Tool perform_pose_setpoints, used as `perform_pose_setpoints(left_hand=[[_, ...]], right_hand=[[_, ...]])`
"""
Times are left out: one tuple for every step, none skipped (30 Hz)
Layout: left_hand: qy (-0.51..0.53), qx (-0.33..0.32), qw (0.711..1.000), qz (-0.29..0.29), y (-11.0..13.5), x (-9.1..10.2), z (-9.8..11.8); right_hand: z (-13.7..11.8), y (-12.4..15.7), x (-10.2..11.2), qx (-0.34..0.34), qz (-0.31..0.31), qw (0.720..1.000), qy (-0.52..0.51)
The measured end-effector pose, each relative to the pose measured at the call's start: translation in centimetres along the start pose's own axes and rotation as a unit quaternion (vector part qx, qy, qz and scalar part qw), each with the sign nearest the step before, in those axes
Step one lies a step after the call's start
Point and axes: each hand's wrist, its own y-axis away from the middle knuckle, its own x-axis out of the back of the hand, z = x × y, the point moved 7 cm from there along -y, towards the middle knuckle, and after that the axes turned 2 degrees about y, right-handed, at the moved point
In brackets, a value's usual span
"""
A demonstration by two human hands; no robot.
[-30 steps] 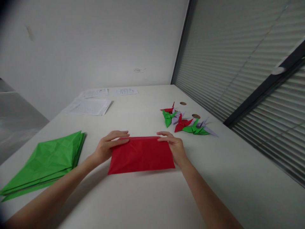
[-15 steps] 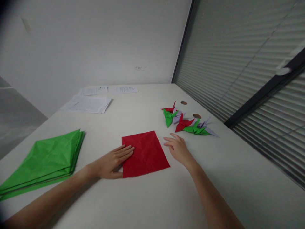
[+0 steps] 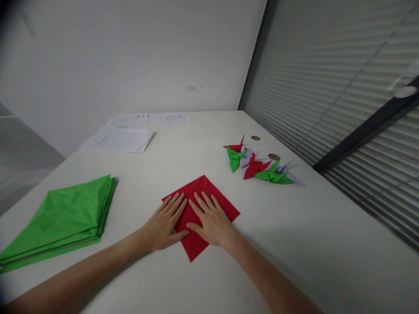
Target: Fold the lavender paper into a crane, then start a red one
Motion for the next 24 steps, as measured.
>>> perform_pose_setpoints(left_hand=[[-0.008, 0.005, 1.000, -0.002, 0.1, -0.1, -0.2], [-0.015, 0.011, 1.000, -0.003, 0.1, -0.1, -0.3], [-0.021, 0.018, 1.000, -0.004, 0.1, -0.2, -0.4], [-0.025, 0.023, 0.999, -0.007, 0.1, -0.2, -0.4], [-0.028, 0.028, 0.999, -0.010, 0.1, -0.2, -0.4], [-0.029, 0.031, 0.999, -0.013, 0.0, -0.2, -0.4], [-0.030, 0.033, 0.999, -0.016, 0.0, -0.2, -0.4], [-0.030, 0.036, 0.999, -0.017, -0.1, -0.2, -0.4], [-0.031, 0.037, 0.999, -0.018, -0.1, -0.1, -0.4], [-0.031, 0.039, 0.999, -0.017, -0.1, -0.1, -0.4], [-0.031, 0.040, 0.999, -0.017, -0.1, -0.1, -0.4], [-0.031, 0.040, 0.999, -0.016, 0.0, 0.0, -0.4], [-0.030, 0.042, 0.999, -0.016, 0.1, 0.0, -0.4], [-0.029, 0.043, 0.998, -0.017, 0.2, 0.0, -0.4], [-0.028, 0.046, 0.998, -0.018, 0.3, 0.1, -0.5], [-0.027, 0.049, 0.998, -0.018, 0.4, 0.1, -0.6], [-0.025, 0.051, 0.998, -0.019, 0.5, 0.1, -0.6], [-0.023, 0.052, 0.998, -0.018, 0.5, 0.1, -0.7], [-0.022, 0.052, 0.998, -0.017, 0.6, 0.2, -0.7], [-0.021, 0.052, 0.998, -0.014, 0.6, 0.2, -0.8], [-0.020, 0.051, 0.998, -0.012, 0.6, 0.3, -0.8], [-0.020, 0.049, 0.999, -0.011, 0.6, 0.3, -0.7], [-0.021, 0.049, 0.999, -0.011, 0.6, 0.3, -0.7], [-0.023, 0.049, 0.998, -0.011, 0.5, 0.3, -0.7]], right_hand=[[1.0, 0.1, 0.0, -0.006, -0.009, 1.000, 0.007], [2.3, 0.3, 0.1, -0.025, -0.017, 0.999, 0.016], [4.0, 0.4, 0.4, -0.062, -0.021, 0.997, 0.028], [5.8, 0.6, 0.7, -0.103, -0.024, 0.994, 0.041], [7.3, 0.6, 1.1, -0.140, -0.026, 0.988, 0.054], [8.5, 0.6, 1.5, -0.171, -0.027, 0.983, 0.066], [9.1, 0.2, 2.1, -0.190, -0.021, 0.979, 0.073], [9.0, -0.3, 2.6, -0.193, -0.008, 0.978, 0.075], [8.3, -1.2, 3.0, -0.176, 0.006, 0.982, 0.068], [6.9, -2.2, 3.3, -0.142, 0.020, 0.988, 0.056], [5.0, -3.2, 3.2, -0.096, 0.021, 0.995, 0.036], [3.2, -4.2, 2.9, -0.054, 0.016, 0.998, 0.016], [1.5, -5.1, 2.4, -0.022, 0.006, 1.000, 0.001], [0.2, -5.8, 1.7, 0.000, -0.011, 1.000, -0.010], [-0.6, -6.3, 0.9, 0.013, -0.026, 0.999, -0.016], [-0.9, -6.7, 0.3, 0.017, -0.033, 0.999, -0.017], [-0.6, -7.0, 0.0, 0.017, -0.030, 0.999, -0.011], [0.2, -7.1, -0.3, 0.012, -0.025, 1.000, -0.002], [1.5, -7.2, -0.3, -0.007, -0.019, 1.000, 0.010], [3.2, -7.1, -0.3, -0.043, -0.016, 0.999, 0.023], [5.0, -7.1, -0.2, -0.082, -0.016, 0.996, 0.034], [6.6, -7.0, 0.0, -0.112, -0.021, 0.993, 0.043], [7.8, -6.8, 0.2, -0.134, -0.026, 0.989, 0.050], [8.5, -6.7, 0.4, -0.148, -0.028, 0.987, 0.056]])
